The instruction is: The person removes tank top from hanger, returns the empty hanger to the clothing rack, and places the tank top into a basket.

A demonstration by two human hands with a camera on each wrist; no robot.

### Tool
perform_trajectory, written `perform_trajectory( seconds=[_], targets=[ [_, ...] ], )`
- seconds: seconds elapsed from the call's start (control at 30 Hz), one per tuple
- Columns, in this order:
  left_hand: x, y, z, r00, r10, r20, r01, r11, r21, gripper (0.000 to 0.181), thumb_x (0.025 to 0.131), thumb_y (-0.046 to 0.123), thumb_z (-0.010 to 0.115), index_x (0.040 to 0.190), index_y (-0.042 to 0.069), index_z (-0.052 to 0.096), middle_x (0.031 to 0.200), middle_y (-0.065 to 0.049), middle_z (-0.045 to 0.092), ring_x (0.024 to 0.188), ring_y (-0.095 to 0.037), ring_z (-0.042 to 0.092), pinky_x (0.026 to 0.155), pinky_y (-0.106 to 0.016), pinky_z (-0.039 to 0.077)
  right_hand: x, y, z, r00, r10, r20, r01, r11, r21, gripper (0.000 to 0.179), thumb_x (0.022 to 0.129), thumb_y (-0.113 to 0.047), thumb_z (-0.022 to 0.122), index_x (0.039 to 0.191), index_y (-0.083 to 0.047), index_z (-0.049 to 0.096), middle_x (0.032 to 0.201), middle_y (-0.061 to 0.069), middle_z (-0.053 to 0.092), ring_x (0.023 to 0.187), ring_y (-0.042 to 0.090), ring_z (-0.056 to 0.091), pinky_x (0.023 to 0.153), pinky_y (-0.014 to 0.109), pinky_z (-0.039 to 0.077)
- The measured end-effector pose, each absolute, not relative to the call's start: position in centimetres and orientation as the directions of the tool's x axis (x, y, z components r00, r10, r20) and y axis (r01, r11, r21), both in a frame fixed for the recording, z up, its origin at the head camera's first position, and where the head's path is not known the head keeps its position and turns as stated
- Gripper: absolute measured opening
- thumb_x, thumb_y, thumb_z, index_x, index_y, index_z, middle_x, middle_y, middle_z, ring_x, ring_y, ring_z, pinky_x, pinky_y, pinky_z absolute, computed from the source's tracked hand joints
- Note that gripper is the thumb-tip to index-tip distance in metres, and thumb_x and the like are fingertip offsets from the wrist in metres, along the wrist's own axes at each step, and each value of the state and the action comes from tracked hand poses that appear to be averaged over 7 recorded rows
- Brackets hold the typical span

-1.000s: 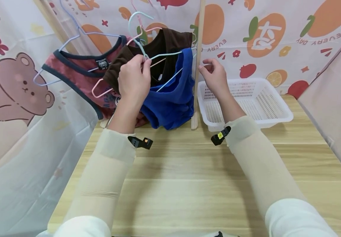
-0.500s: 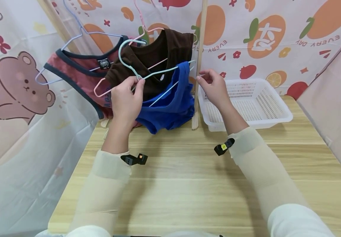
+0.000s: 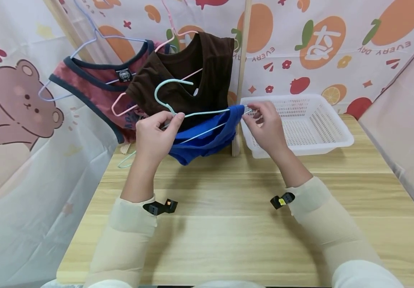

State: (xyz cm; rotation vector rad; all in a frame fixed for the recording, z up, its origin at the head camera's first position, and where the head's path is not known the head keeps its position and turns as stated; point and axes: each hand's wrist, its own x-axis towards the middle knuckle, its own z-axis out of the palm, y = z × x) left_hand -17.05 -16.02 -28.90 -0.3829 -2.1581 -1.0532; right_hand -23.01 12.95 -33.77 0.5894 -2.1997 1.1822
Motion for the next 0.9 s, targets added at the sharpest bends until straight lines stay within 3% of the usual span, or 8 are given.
perform_trajectory(
  seconds=[0.17,0.33,0.53,0.67,0.9],
  targets=[
    [-16.4,-15.2,-29.6,-0.715,0.034,0.698,0.567,0.611,0.552,0.03,0.093,0.029,0.069,0.072,0.007,0.07,0.056,-0.002,0.047,0.054,-0.011,0.04,0.051,-0.023,0.026,-21.4,14.1,-34.6,-0.622,-0.168,0.764,-0.667,0.625,-0.405,0.04,0.087,-0.029,0.076,0.121,-0.009,0.066,0.126,0.013,0.054,0.119,0.027,0.046,0.094,0.041,0.043],
    [-16.2,-14.4,-30.3,-0.693,0.09,0.715,0.615,0.593,0.52,0.028,0.093,0.026,0.069,0.072,0.007,0.071,0.057,-0.002,0.055,0.054,-0.009,0.042,0.051,-0.021,0.027,-20.4,14.8,-35.3,-0.591,-0.287,0.754,-0.708,0.632,-0.314,0.048,0.085,-0.026,0.078,0.129,-0.012,0.064,0.128,0.012,0.061,0.122,0.028,0.052,0.101,0.042,0.045],
    [-15.9,-13.7,-31.0,-0.7,0.082,0.71,0.599,0.609,0.52,0.028,0.093,0.027,0.068,0.072,0.008,0.072,0.058,-0.003,0.058,0.056,-0.012,0.046,0.052,-0.022,0.029,-19.5,14.7,-36.1,-0.596,-0.399,0.696,-0.742,0.606,-0.288,0.04,0.089,-0.021,0.073,0.127,-0.012,0.067,0.107,0.01,0.07,0.097,0.022,0.063,0.083,0.036,0.055],
    [-15.7,-13.4,-31.3,-0.715,0.097,0.693,0.581,0.635,0.51,0.029,0.094,0.029,0.065,0.075,0.008,0.072,0.058,-0.003,0.058,0.056,-0.014,0.047,0.051,-0.026,0.032,-18.9,14.7,-36.4,-0.59,-0.4,0.701,-0.755,0.581,-0.304,0.028,0.089,-0.016,0.073,0.116,-0.01,0.073,0.094,0.007,0.072,0.081,0.017,0.062,0.069,0.03,0.053],
    [-15.8,-13.4,-31.5,-0.72,0.12,0.683,0.569,0.665,0.483,0.027,0.094,0.03,0.066,0.078,0.009,0.072,0.064,-0.005,0.064,0.058,-0.017,0.051,0.053,-0.03,0.037,-18.2,15.2,-36.6,-0.578,-0.394,0.715,-0.775,0.54,-0.329,0.02,0.085,-0.01,0.076,0.105,-0.006,0.076,0.093,0.006,0.075,0.081,0.016,0.068,0.069,0.029,0.054]
  ],
)
